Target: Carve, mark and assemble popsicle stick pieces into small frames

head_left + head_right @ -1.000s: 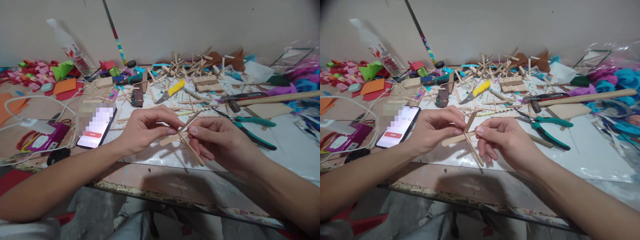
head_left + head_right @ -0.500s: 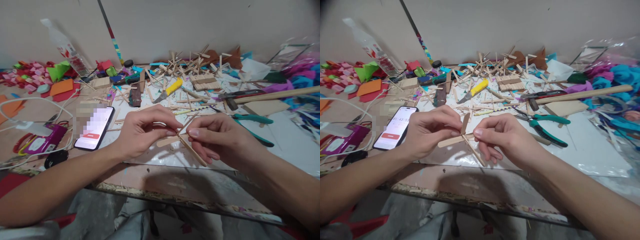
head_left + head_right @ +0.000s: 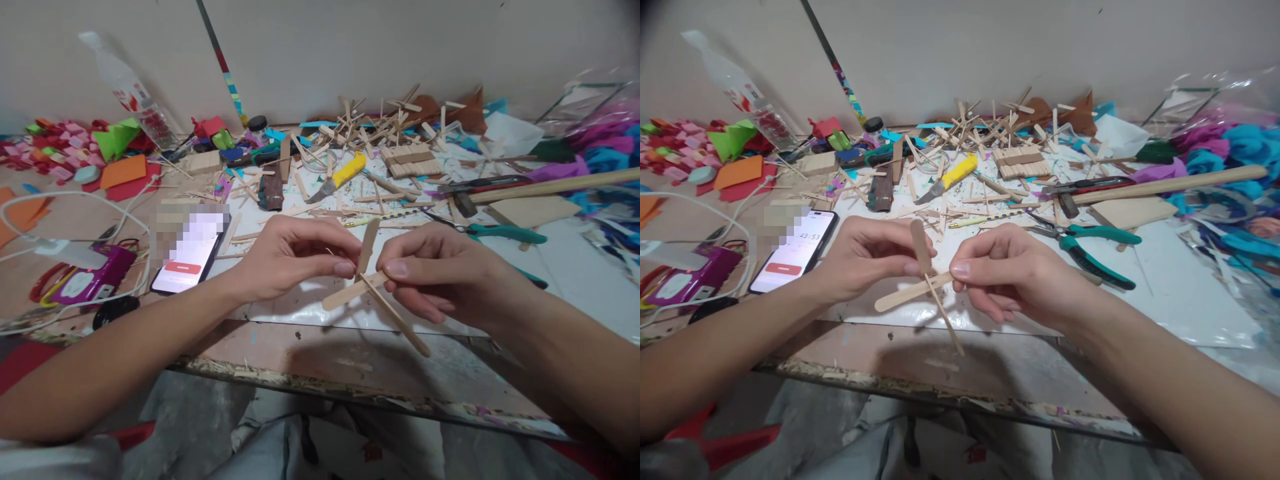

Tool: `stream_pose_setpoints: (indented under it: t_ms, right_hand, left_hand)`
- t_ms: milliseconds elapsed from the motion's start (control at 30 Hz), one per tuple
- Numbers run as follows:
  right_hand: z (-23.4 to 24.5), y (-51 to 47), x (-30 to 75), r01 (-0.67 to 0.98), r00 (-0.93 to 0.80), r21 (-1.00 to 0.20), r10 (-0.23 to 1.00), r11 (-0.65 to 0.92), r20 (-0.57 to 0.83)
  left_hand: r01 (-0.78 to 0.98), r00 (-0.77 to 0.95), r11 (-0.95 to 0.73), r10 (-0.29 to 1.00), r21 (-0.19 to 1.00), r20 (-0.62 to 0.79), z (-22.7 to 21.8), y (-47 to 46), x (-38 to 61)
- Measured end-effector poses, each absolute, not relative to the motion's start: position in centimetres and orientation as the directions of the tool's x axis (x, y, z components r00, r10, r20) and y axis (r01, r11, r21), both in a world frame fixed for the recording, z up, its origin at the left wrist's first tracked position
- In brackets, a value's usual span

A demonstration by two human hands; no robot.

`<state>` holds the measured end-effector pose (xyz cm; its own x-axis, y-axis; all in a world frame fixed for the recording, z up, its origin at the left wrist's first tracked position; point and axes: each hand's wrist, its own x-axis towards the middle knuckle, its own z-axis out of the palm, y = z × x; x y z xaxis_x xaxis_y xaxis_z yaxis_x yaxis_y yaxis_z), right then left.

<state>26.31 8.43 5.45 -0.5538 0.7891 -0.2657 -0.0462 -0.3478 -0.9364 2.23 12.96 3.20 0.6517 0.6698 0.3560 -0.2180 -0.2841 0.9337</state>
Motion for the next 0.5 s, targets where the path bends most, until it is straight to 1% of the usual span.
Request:
stream_pose_setpoints:
  t_ms: [100, 200, 300, 500]
  right_hand:
    - [5.47, 8.42, 26.3, -0.028, -0.554, -0.931, 0.781, -0.364, -0.289]
    - [5.28, 8.4, 26.29, -0.03, -0.555, -0.923, 0.775, -0.383, -0.303]
    - [5.14, 8.33, 26.05, -0.056, -0.567, -0.922, 0.773, -0.382, -0.286]
    - [5.28, 8.21, 25.73, -0.068, -0.543, -0.922, 0.789, -0.381, -0.286]
  left_hand:
    - [-0.186, 0.675, -0.28, 0.661, 0.942, 0.329, 3.54, 12.87, 2.16]
    - [-0.183, 0.626, -0.348, 0.68, 0.92, 0.382, 3.73, 12.54, 2.27]
    - [-0.192, 0.595, -0.38, 0.688, 0.905, 0.415, 3.59, 12.37, 2.41]
    - [-0.222, 0.625, -0.344, 0.669, 0.913, 0.404, 3.36, 12.62, 2.3]
